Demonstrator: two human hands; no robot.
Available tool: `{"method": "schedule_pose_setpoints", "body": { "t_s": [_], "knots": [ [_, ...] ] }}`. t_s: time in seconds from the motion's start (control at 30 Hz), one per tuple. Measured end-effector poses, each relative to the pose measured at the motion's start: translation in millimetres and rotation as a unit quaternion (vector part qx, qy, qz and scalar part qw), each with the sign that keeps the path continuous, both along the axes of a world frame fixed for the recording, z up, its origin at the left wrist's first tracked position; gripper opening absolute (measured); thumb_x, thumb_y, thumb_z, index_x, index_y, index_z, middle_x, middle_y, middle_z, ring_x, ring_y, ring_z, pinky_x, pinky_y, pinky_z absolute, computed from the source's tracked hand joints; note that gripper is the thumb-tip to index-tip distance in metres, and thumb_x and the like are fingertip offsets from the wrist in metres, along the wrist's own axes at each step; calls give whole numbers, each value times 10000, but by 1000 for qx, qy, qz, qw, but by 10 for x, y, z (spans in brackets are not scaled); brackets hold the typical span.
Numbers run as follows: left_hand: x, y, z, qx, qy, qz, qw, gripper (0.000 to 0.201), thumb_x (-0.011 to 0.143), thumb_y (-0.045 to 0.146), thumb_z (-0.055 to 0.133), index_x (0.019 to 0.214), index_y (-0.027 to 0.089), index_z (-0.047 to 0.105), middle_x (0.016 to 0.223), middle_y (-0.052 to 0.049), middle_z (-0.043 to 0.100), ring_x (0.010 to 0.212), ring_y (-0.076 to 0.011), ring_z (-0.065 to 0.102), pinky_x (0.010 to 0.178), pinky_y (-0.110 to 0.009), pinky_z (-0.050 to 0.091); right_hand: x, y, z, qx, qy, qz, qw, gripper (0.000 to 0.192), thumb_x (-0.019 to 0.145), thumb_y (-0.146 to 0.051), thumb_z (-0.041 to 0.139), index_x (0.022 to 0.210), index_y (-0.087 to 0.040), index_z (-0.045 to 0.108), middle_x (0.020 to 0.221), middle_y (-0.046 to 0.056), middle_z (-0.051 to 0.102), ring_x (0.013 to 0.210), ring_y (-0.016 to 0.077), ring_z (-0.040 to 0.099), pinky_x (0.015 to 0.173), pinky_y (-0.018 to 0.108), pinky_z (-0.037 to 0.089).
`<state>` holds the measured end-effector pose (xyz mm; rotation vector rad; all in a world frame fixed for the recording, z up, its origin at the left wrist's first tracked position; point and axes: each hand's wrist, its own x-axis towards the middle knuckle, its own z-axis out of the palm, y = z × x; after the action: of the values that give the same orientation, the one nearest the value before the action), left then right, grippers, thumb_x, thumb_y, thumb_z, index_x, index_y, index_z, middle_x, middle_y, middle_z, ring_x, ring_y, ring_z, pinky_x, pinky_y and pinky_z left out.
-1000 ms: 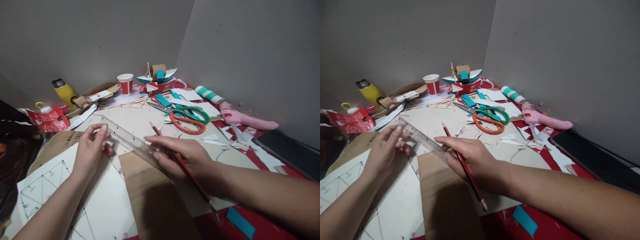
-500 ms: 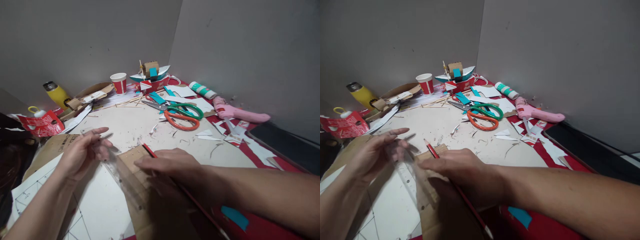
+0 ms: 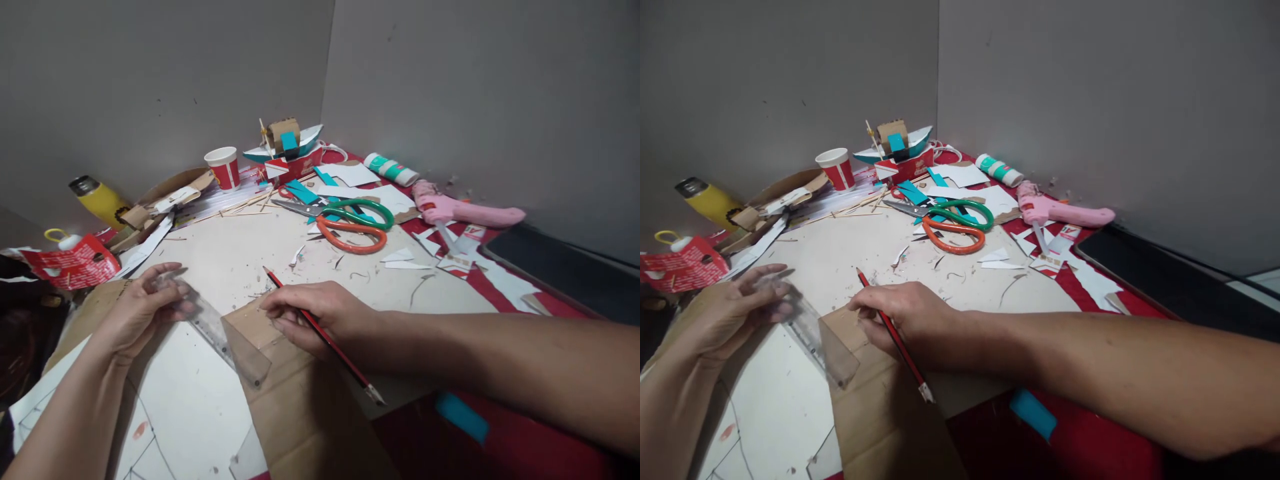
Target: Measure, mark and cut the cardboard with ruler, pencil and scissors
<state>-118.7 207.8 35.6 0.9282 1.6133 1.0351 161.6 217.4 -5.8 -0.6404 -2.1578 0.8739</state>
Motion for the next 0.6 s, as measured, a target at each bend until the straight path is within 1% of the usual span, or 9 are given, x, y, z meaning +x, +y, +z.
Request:
{"method": "schedule_pose_setpoints", "body": {
  "t_s": [0.07,0.13,0.17,0.23,0.27,0.3,0.33,0.43,0.6],
  "knots": [
    [7,1,13,29,99,12,995,605,601,281,869,1135,234,589,777,4,659,582,-161,633,503,-243,505,-5,2,1,-4,2,1,1000,170,871,-135,534,969,-152,671,747,16,703,599,93,597,585,194,462],
    [37,-22,77,52,282,8,958,519,646,366,828,1107,256,615,813,-26,663,605,-187,620,515,-271,484,-14,2,-1,-10,-2,2,1000,171,865,-129,533,961,-152,673,742,13,700,598,93,595,591,197,461],
    [61,-45,124,56,392,-4,918,471,680,416,796,1092,257,633,845,-51,668,638,-218,627,532,-297,479,-18,2,-4,-14,-6,1,1000,173,860,-125,534,956,-156,675,738,9,699,599,93,595,594,197,461],
    [115,-107,228,52,584,-40,809,448,756,530,701,1094,239,655,925,-118,676,743,-321,649,583,-378,486,-25,4,-14,-20,-15,-1,1000,176,849,-120,538,947,-167,677,728,1,696,599,94,594,600,199,461],
    [141,-143,274,53,638,-62,766,480,792,577,643,1120,227,659,988,-153,679,801,-373,655,623,-433,499,-27,6,-20,-21,-15,-3,1000,178,847,-122,538,948,-169,677,724,-1,695,598,95,594,602,202,462],
    [161,-179,310,63,659,-95,744,515,815,606,601,1152,221,658,1054,-177,681,866,-412,658,677,-488,512,-27,10,-28,-19,-12,-3,1000,184,847,-125,535,954,-168,678,724,0,696,599,97,595,605,204,465],
    [176,-212,333,81,653,-136,741,545,821,625,583,1184,225,658,1126,-186,680,937,-436,657,746,-535,518,-27,13,-37,-17,-8,-4,1000,188,848,-129,531,958,-166,679,722,2,696,598,99,596,606,207,466],
    [189,-271,329,129,554,-262,779,611,782,630,649,1289,289,644,1336,-137,643,1182,-422,605,972,-561,482,-25,23,-59,-9,1,0,1000,210,846,-133,521,980,-157,681,723,6,697,605,104,604,610,213,467],
    [157,-216,213,58,495,-380,780,739,778,558,701,1447,298,524,1605,-134,361,1479,-402,279,1129,-610,321,-24,28,-55,-17,-3,-3,1000,209,845,-132,531,990,-159,680,738,4,698,607,107,602,622,223,470]
  ]
}}
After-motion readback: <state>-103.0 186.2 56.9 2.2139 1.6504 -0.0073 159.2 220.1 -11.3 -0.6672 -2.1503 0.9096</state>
